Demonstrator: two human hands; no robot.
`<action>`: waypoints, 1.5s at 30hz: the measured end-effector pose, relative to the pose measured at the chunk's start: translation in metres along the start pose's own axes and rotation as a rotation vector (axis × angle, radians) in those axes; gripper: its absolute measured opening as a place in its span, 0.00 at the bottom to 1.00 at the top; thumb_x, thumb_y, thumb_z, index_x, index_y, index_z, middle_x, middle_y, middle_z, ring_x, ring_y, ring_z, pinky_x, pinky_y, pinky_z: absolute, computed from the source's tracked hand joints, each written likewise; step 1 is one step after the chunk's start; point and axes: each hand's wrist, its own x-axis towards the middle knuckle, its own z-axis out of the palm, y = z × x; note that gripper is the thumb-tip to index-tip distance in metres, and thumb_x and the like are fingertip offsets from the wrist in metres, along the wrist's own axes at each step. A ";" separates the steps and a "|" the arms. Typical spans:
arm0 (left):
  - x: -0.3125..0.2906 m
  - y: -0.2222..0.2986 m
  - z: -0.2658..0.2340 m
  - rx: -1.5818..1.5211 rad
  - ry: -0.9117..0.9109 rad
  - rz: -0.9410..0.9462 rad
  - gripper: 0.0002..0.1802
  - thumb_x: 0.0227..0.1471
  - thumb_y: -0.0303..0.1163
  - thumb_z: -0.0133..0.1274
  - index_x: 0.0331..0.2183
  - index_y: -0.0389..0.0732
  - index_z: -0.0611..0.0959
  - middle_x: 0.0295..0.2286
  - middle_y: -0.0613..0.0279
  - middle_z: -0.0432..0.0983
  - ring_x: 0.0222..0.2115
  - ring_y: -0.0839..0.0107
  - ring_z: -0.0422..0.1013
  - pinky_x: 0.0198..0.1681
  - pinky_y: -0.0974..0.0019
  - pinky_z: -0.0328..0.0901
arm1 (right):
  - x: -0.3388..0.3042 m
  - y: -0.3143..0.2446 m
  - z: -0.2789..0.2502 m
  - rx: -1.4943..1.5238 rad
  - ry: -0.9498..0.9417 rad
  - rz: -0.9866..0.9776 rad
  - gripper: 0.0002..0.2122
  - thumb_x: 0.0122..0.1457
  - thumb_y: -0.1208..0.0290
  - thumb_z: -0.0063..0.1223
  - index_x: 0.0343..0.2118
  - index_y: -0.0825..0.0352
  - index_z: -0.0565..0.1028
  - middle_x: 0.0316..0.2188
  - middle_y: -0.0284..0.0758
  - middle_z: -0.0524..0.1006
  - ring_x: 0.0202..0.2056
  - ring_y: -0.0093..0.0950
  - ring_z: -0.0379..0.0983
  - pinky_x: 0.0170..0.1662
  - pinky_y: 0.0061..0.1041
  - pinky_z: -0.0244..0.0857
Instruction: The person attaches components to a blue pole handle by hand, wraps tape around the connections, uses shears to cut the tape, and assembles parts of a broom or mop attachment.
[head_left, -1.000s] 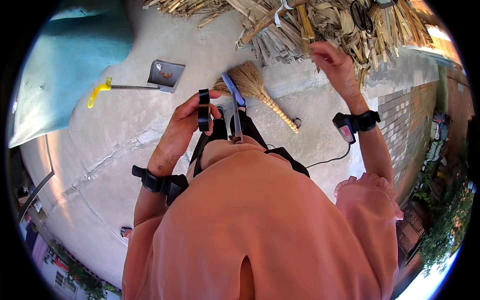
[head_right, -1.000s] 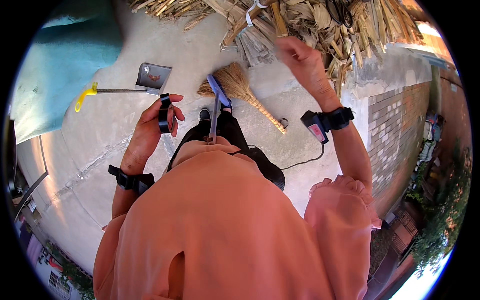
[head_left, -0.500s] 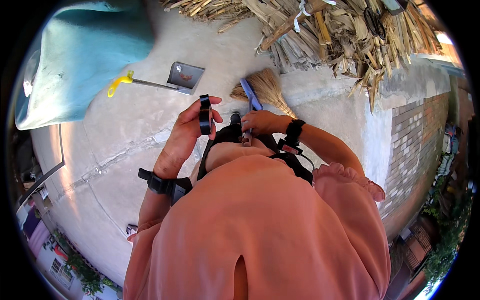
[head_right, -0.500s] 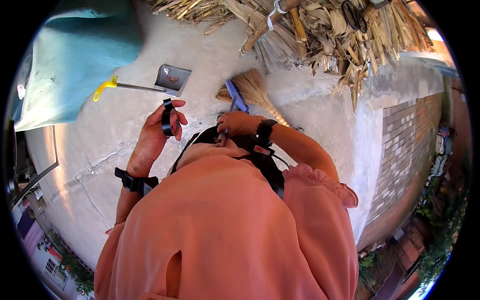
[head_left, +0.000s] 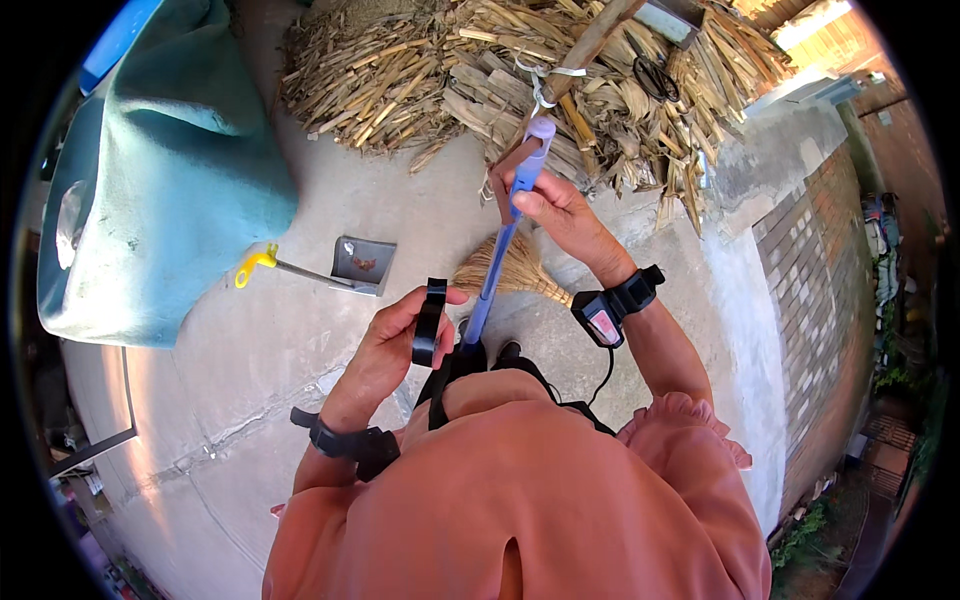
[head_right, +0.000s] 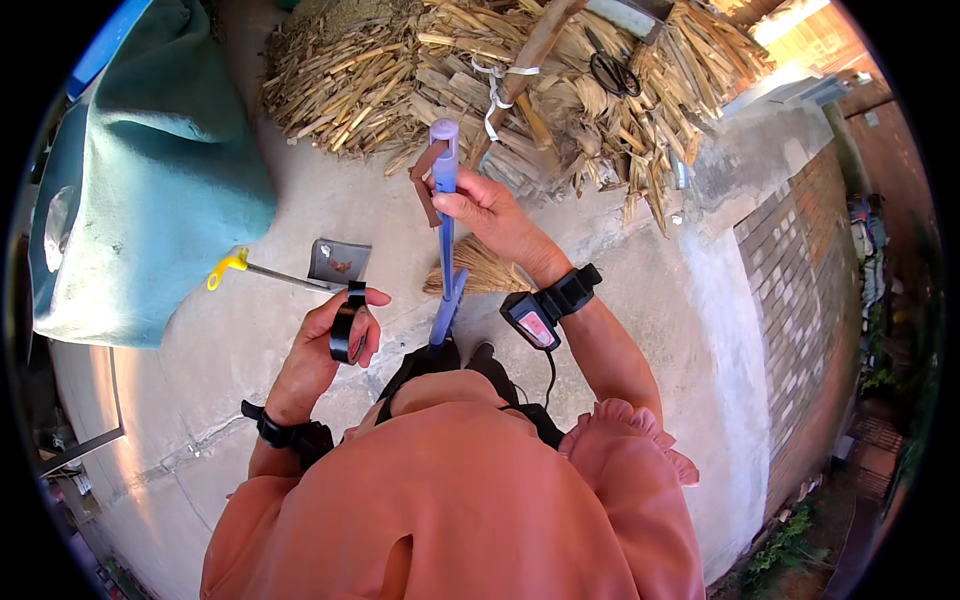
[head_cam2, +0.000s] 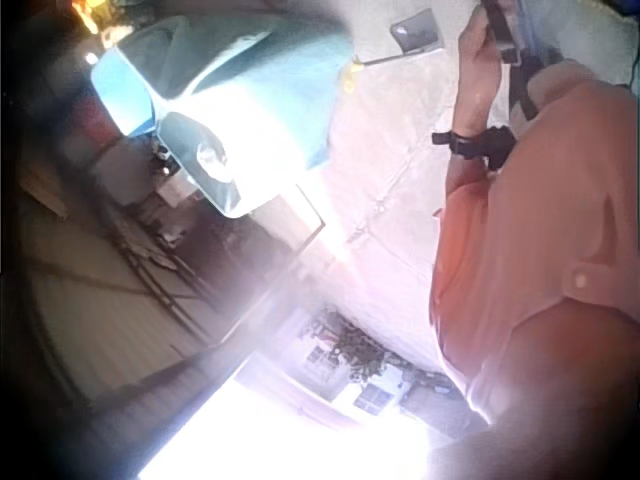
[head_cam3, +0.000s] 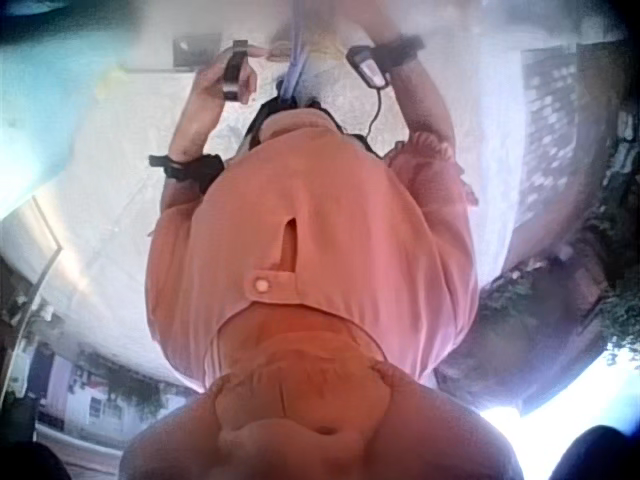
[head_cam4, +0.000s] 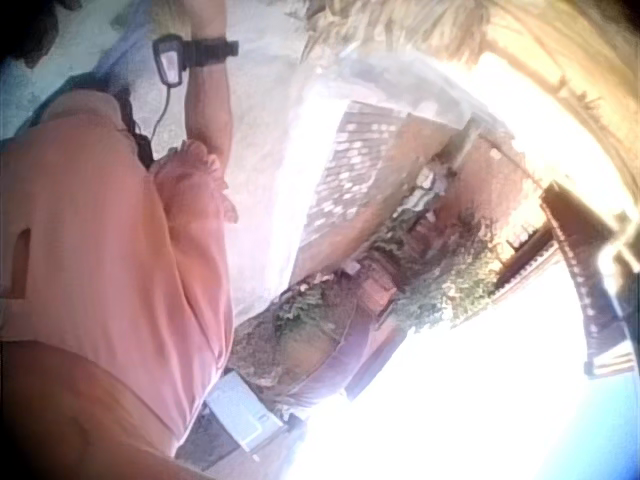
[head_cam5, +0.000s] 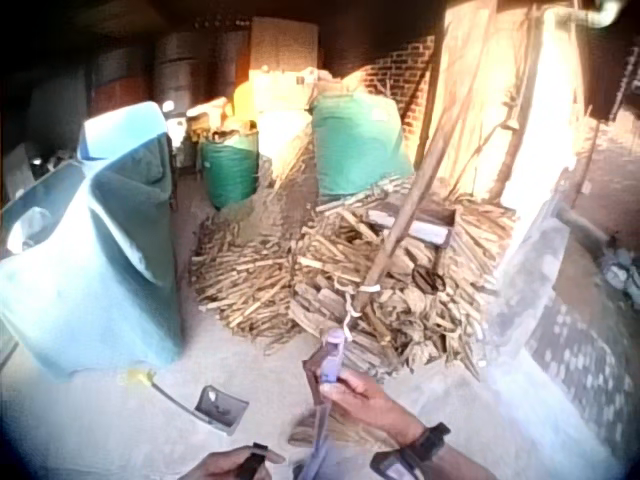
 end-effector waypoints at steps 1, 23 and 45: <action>-0.002 0.002 0.007 0.017 -0.033 0.019 0.16 0.56 0.25 0.35 0.45 0.39 0.72 0.21 0.68 0.69 0.23 0.81 0.65 0.26 0.78 0.61 | -0.004 -0.008 0.001 -0.009 0.023 -0.035 0.15 0.60 0.62 0.46 0.43 0.68 0.70 0.35 0.27 0.70 0.38 0.16 0.63 0.44 0.18 0.59; -0.048 -0.020 0.113 0.277 -0.134 0.205 0.12 0.54 0.26 0.40 0.40 0.35 0.74 0.19 0.69 0.66 0.18 0.78 0.63 0.22 0.76 0.58 | -0.179 -0.064 0.061 -0.047 0.210 -0.146 0.13 0.58 0.64 0.49 0.43 0.65 0.71 0.22 0.28 0.71 0.25 0.16 0.66 0.28 0.17 0.61; -0.048 -0.021 0.090 0.001 -0.201 0.018 0.11 0.45 0.25 0.57 0.33 0.37 0.74 0.28 0.70 0.71 0.26 0.83 0.64 0.29 0.78 0.60 | -0.190 -0.048 0.061 0.245 0.264 0.138 0.10 0.59 0.63 0.49 0.35 0.64 0.69 0.20 0.28 0.71 0.18 0.15 0.63 0.21 0.14 0.57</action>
